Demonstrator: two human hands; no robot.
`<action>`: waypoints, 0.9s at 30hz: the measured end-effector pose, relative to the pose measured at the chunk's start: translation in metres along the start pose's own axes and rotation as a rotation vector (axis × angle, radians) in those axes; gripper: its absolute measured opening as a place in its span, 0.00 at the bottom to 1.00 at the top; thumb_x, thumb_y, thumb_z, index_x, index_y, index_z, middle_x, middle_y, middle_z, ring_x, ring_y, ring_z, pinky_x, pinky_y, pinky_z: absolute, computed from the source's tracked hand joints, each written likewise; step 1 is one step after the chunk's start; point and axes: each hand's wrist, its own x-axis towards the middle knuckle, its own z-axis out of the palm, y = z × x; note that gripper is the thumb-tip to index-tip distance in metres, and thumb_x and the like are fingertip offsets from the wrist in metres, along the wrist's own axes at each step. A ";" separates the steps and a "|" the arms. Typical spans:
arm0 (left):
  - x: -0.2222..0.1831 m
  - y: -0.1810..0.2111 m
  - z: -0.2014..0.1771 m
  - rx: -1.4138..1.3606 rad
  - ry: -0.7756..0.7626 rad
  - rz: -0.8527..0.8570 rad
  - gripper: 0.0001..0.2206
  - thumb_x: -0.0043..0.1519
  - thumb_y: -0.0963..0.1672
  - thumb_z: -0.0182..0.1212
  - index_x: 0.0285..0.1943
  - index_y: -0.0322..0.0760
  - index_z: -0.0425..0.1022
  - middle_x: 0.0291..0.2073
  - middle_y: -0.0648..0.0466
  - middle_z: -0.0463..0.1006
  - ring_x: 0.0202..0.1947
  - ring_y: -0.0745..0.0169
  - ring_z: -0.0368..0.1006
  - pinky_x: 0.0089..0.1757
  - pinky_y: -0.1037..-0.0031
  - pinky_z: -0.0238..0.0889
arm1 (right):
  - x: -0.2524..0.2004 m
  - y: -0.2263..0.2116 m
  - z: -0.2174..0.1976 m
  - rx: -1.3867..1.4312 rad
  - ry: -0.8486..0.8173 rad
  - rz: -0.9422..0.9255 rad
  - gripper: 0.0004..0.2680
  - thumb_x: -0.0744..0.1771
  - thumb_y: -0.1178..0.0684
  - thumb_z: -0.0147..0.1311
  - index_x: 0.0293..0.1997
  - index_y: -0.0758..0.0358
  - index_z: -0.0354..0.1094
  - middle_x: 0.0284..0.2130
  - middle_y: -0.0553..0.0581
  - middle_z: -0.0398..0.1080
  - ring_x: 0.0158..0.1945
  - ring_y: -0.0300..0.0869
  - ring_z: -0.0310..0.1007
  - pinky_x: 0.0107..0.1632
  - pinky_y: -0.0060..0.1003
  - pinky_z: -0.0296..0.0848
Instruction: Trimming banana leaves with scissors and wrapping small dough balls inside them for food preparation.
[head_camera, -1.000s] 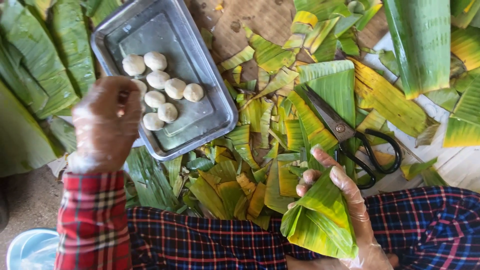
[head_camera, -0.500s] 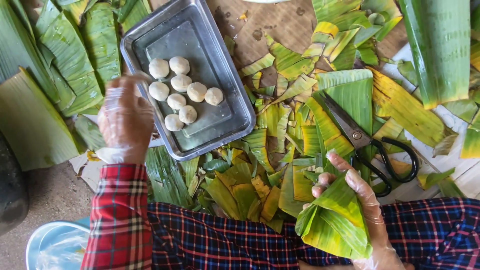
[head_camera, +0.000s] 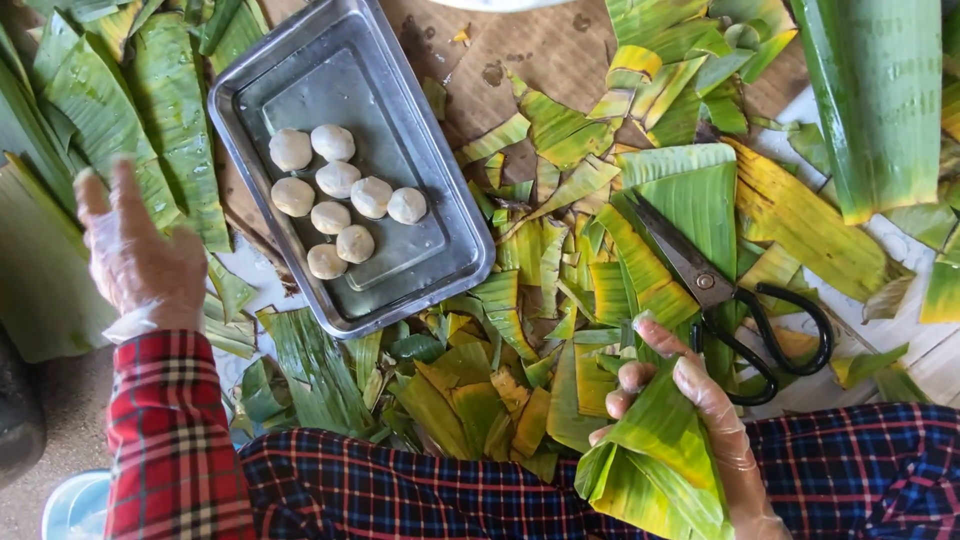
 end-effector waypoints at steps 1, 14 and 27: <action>-0.003 0.013 -0.007 -0.117 0.158 0.257 0.31 0.55 0.30 0.64 0.71 0.33 0.70 0.64 0.38 0.66 0.55 0.39 0.70 0.48 0.60 0.73 | 0.000 0.000 0.000 -0.008 0.016 -0.001 0.20 0.68 0.49 0.53 0.69 0.56 0.58 0.39 0.59 0.71 0.39 0.48 0.76 0.40 0.56 0.81; -0.044 0.150 -0.033 0.028 0.270 1.028 0.06 0.59 0.43 0.65 0.43 0.45 0.77 0.44 0.58 0.77 0.42 0.59 0.72 0.47 0.65 0.66 | -0.002 0.002 0.001 -0.050 0.072 -0.002 0.20 0.68 0.48 0.53 0.68 0.54 0.61 0.37 0.58 0.70 0.38 0.48 0.75 0.38 0.55 0.81; -0.048 0.151 -0.027 0.118 0.222 1.052 0.05 0.61 0.46 0.62 0.43 0.49 0.75 0.44 0.60 0.75 0.42 0.59 0.72 0.49 0.64 0.65 | -0.003 0.002 0.006 -0.016 0.062 0.013 0.21 0.67 0.49 0.56 0.69 0.54 0.59 0.38 0.57 0.70 0.38 0.47 0.75 0.39 0.54 0.81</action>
